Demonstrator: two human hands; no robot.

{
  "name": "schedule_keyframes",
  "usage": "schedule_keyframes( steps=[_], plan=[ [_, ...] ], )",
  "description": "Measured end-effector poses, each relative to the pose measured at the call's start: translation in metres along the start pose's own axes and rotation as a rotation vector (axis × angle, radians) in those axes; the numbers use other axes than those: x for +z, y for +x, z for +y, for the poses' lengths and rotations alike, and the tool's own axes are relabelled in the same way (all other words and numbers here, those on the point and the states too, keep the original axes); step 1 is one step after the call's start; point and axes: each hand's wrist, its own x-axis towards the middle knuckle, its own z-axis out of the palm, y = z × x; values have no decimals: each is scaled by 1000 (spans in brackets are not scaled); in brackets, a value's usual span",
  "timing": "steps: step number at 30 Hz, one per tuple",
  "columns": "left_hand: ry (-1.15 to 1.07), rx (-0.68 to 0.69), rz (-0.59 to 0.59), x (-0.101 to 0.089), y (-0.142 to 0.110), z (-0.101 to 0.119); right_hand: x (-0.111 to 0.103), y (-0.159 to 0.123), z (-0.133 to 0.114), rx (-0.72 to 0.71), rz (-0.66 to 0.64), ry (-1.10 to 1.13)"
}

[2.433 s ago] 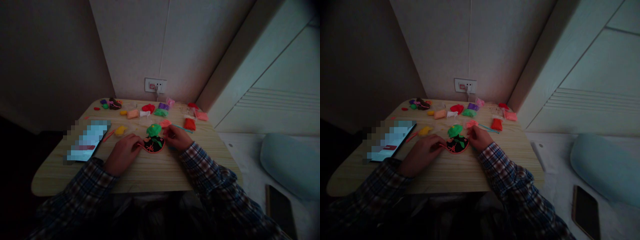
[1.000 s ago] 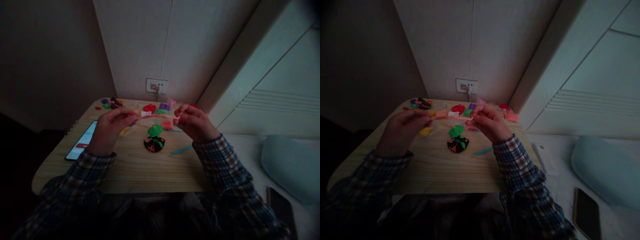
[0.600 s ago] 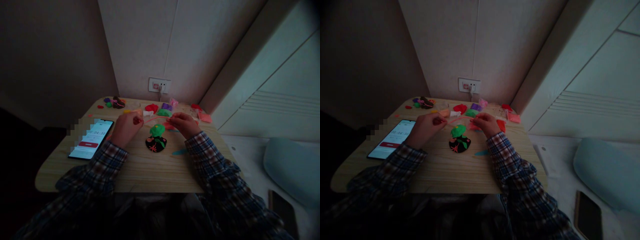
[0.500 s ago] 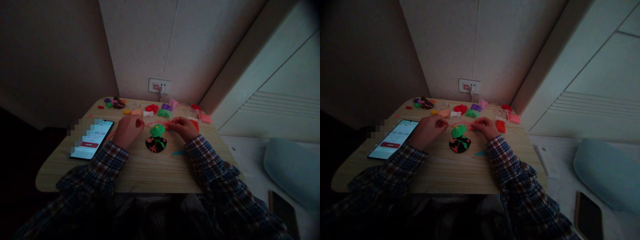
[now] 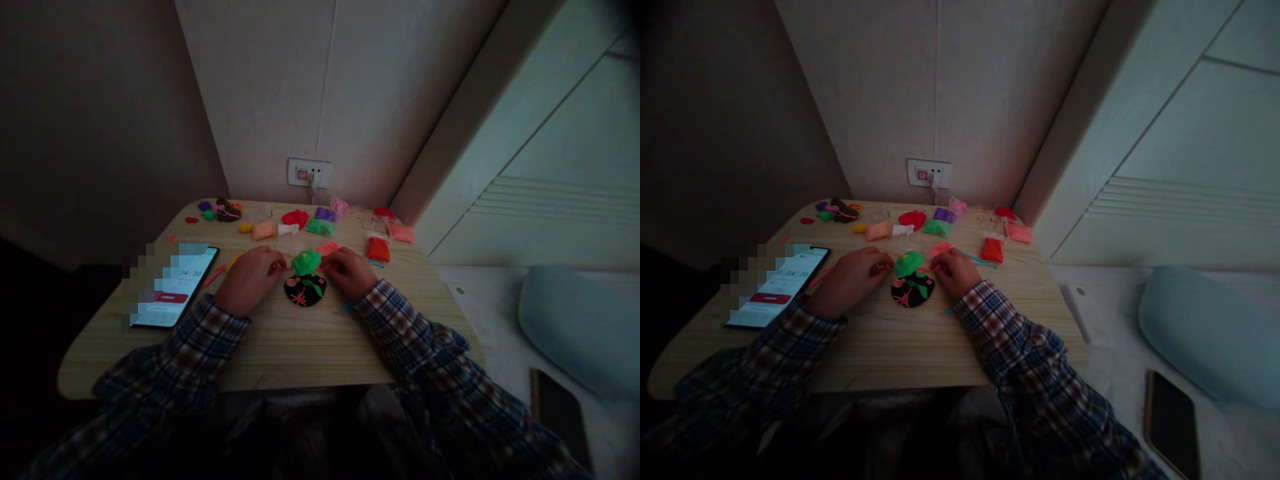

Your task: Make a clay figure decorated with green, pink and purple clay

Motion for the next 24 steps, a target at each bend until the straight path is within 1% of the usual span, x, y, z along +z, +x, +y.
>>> schedule_keyframes(
  steps=[2,5,14,24],
  plan=[
    [-12,10,0,-1,-1,0,-1,-2,-1,-26,-23,-17],
    [-46,19,-4,-3,-3,-1,-3,-3,-2,-21,-44,-28],
    [-116,14,-46,-2,-8,0,-7,-8,-6,-31,-63,-9],
    [-119,42,-30,1,-14,0,-6,-13,-7,-43,-67,-46]
  ],
)
